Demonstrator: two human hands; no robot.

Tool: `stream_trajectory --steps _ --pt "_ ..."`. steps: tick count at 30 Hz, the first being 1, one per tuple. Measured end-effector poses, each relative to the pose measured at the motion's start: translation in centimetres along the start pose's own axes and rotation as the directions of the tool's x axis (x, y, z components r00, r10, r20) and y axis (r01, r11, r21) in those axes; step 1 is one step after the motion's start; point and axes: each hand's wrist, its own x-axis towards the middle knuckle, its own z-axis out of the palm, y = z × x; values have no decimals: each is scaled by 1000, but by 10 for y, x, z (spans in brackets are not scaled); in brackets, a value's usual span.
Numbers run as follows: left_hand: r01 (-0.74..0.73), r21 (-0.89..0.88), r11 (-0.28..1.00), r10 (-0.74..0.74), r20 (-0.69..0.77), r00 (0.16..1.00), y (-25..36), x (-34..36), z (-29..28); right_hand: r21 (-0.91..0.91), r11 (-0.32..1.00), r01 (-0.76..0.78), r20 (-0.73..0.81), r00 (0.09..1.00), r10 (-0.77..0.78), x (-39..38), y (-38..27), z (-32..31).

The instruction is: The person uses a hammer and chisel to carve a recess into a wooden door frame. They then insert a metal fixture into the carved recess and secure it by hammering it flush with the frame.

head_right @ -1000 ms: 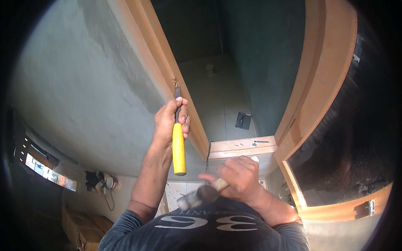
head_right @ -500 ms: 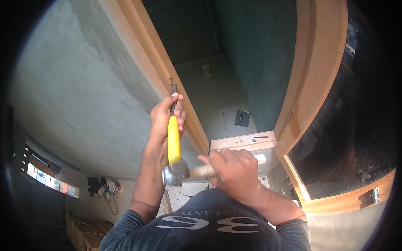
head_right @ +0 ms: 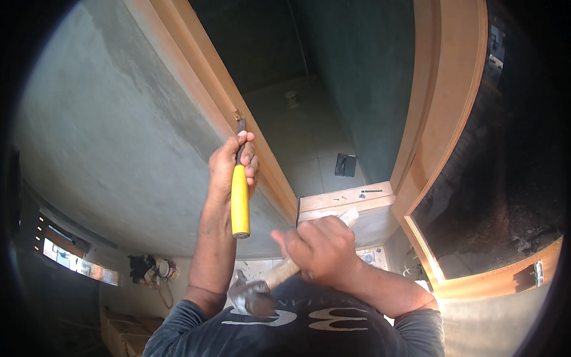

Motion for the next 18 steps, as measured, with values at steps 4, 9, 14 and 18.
stream_trajectory --steps 4,9,14,18 --pt "-13 33 999 14 -31 999 1 -2 4 -60 997 -55 102 993 61 5 5 -1" --pt "-22 50 998 22 -7 1000 -1 2 0 135 968 -212 169 968 188 1 13 5" --pt "-83 -29 996 82 -29 996 -27 -11 12 599 714 -361 191 931 310 -26 25 -2" --pt "-169 -123 978 159 -91 983 -70 -30 44 695 502 -514 326 848 417 -41 31 -22"
